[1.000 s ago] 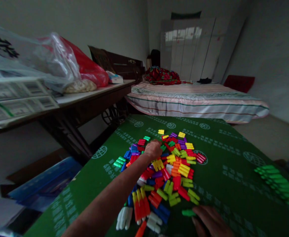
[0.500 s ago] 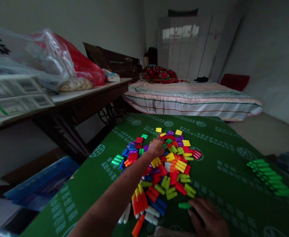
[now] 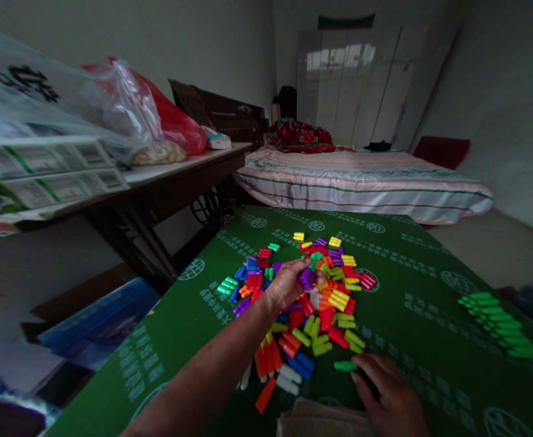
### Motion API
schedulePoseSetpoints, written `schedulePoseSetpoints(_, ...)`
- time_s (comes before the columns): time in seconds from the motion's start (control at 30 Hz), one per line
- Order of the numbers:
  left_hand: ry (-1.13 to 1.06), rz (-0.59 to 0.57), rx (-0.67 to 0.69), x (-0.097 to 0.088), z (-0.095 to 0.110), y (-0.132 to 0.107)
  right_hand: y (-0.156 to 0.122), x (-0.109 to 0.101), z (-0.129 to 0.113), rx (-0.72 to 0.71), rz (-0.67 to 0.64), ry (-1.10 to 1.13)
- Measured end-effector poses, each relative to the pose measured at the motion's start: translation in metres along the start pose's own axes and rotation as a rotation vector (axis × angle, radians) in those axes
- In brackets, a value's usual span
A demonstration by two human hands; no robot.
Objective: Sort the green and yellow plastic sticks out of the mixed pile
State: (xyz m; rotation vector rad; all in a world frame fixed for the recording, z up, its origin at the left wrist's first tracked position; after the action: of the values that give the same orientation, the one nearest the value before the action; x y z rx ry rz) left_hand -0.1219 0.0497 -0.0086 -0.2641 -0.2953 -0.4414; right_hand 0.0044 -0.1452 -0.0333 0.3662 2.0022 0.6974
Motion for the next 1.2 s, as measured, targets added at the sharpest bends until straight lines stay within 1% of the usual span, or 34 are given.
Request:
schedulePoseSetpoints(0.1, -0.164, -0.026, -0.126, 0.008, -0.014, -0.021, 0.0, 0.002, 0.006, 0.076, -0.042, 0.054)
schedulePoseSetpoints(0.23, -0.289, -0.052, -0.244, 0.016, -0.03, -0.047, 0.004, -0.005, 0.014, 0.19, -0.03, 0.176)
schedulePoseSetpoints(0.4, -0.326, -0.099, -0.333, 0.026, -0.048, -0.074, 0.026, -0.016, 0.014, 0.377, -0.008, 0.383)
schedulePoseSetpoints(0.47, -0.311, -0.108, -0.357, 0.029, -0.055, -0.083, 0.035, -0.013, 0.012, 0.473, -0.029, 0.489)
schedulePoseSetpoints(0.53, -0.275, -0.117, -0.373, 0.033, -0.062, -0.091, 0.043, -0.003, 0.006, 0.545, -0.07, 0.634)
schedulePoseSetpoints(0.7, -0.163, -0.106, -0.326, 0.041, -0.073, -0.111, 0.048, 0.022, -0.018, 0.643, -0.16, 0.994)
schedulePoseSetpoints(0.8, -0.106, -0.049, -0.291, 0.041, -0.073, -0.119, 0.044, 0.031, -0.029, 0.683, -0.219, 1.117)
schedulePoseSetpoints(0.87, -0.062, 0.005, -0.276, 0.037, -0.073, -0.123, 0.041, 0.033, -0.029, 0.702, -0.23, 1.149)
schedulePoseSetpoints(0.97, 0.002, 0.043, -0.272, 0.034, -0.072, -0.126, 0.035, 0.032, -0.023, 0.718, -0.228, 1.167)
schedulePoseSetpoints(1.07, 0.12, 0.008, -0.263, 0.035, -0.069, -0.126, 0.03, 0.022, -0.005, 0.76, -0.153, 1.097)
schedulePoseSetpoints(1.13, 0.305, 0.001, -0.19, 0.033, -0.059, -0.123, 0.026, 0.011, 0.013, 0.801, -0.077, 0.991)
schedulePoseSetpoints(1.2, 0.602, 0.043, -0.031, 0.026, -0.042, -0.117, 0.023, 0.0, 0.031, 0.815, -0.03, 0.894)
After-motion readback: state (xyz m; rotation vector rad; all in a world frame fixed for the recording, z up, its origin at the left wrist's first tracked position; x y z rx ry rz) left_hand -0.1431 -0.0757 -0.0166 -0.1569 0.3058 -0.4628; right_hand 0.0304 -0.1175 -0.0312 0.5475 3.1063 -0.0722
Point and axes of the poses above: each hand's wrist, its own y-axis towards the middle knuckle, its own x-axis out of the palm, z = x × y, the point moved 10 cm from there along y, towards the middle knuckle
